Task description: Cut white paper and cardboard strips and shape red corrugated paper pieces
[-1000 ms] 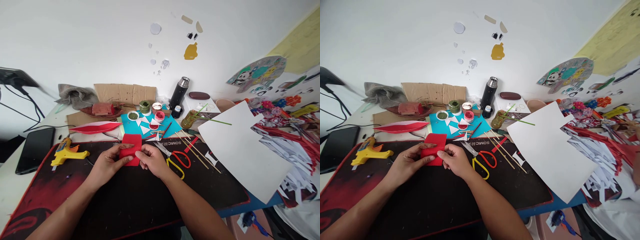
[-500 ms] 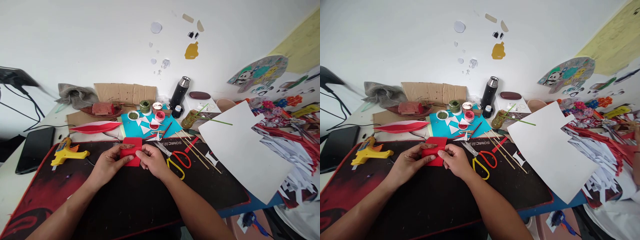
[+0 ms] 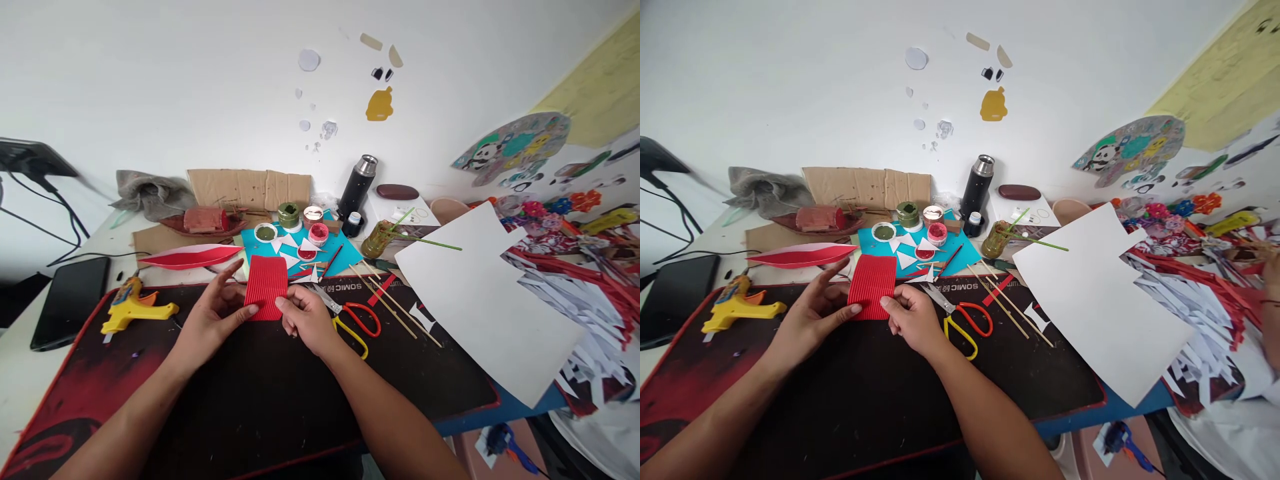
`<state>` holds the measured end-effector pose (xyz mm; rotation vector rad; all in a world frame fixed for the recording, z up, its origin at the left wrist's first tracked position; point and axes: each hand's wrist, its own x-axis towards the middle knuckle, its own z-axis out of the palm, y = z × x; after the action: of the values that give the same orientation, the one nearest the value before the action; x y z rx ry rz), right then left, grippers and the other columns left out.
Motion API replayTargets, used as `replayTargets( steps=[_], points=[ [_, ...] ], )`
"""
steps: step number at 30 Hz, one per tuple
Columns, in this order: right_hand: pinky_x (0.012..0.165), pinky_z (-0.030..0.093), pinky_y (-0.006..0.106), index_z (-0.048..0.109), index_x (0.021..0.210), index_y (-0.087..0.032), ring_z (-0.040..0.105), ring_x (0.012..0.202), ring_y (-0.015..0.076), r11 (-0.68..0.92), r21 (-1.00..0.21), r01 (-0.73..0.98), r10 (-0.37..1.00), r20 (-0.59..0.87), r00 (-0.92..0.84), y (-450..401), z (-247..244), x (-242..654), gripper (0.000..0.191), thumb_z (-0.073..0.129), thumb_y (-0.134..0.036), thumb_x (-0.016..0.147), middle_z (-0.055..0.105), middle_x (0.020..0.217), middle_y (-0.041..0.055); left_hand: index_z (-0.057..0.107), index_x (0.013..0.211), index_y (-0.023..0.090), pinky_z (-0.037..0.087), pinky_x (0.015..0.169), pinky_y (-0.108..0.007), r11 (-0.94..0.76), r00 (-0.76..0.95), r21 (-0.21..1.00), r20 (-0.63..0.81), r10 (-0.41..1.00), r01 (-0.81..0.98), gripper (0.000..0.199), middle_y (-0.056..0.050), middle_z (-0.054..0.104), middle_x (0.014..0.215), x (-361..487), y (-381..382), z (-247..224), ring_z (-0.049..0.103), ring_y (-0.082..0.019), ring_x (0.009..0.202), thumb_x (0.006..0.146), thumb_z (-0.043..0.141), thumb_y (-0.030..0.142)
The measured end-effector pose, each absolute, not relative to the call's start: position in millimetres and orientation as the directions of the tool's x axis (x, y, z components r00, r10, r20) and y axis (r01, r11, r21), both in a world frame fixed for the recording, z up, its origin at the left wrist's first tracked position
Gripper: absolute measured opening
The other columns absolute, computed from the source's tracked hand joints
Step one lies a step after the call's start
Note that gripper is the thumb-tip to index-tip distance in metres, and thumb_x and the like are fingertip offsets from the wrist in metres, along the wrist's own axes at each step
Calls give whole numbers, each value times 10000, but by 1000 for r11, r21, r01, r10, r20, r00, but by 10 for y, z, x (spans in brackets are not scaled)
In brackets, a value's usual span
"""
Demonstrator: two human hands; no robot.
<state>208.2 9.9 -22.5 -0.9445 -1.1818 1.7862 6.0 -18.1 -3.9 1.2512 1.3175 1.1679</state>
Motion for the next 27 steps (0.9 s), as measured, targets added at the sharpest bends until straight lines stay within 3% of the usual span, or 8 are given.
replayTargets(
  steps=[2,5,7,11,14,19,23,27],
  points=[
    [400,294,216,636,896,-202,438,407,90,-272,-936,-225,899,-163,-406,107,-225,2083,360,755,-541,886,468,494,-112,591,1463,236,616,901,-420,22,-36,992,-18,999,123,753,-60,794,994,36,-172,-44,756,-270,946,818,862,515],
    [390,287,218,632,883,-204,432,401,93,-286,-924,-253,904,-173,-391,112,-225,2080,353,765,-530,877,469,485,-112,772,1064,220,585,936,-410,44,10,976,-47,999,213,445,-82,806,1029,8,-168,-83,746,-299,989,781,881,545],
    [388,283,216,632,885,-202,430,399,91,-290,-919,-265,906,-175,-385,110,-220,2078,357,773,-531,873,477,488,-110,794,939,222,566,943,-399,63,34,964,-74,997,257,378,-80,811,1018,-1,-170,-104,738,-302,985,794,865,563],
    [394,285,211,627,882,-196,451,404,86,-316,-909,-273,881,-175,-440,96,-193,2082,412,780,-578,877,492,509,-103,811,955,238,566,868,-351,87,-4,981,-88,996,173,353,-68,808,1007,-17,-170,-89,716,-277,946,829,842,567],
    [405,298,212,613,885,-195,473,414,87,-367,-883,-293,849,-189,-493,89,-175,2089,466,771,-633,885,523,539,-88,826,1003,242,565,907,-356,99,-25,992,-97,995,79,366,-78,810,1056,-36,-168,-57,705,-284,999,837,840,569],
    [403,284,216,553,786,-203,473,429,89,-437,-803,-405,858,-238,-455,109,-190,2104,539,772,-688,873,546,562,-61,842,937,222,557,891,-346,138,25,990,-139,990,40,380,-92,807,1026,-63,-165,-68,695,-283,985,815,863,580],
    [413,231,211,531,728,-201,429,420,71,-465,-760,-454,858,-260,-443,123,-184,2109,544,867,-621,810,471,519,-87,815,861,209,529,709,-250,163,11,986,-162,987,-39,356,-39,754,848,-54,-168,-128,645,-178,770,796,897,549],
    [423,217,212,558,757,-196,413,426,66,-490,-726,-482,848,-271,-455,126,-161,2107,505,894,-570,802,455,523,-97,759,812,199,385,472,-201,208,41,961,-204,978,-185,381,34,614,597,-12,-182,-132,463,-84,466,777,914,545]
  ],
)
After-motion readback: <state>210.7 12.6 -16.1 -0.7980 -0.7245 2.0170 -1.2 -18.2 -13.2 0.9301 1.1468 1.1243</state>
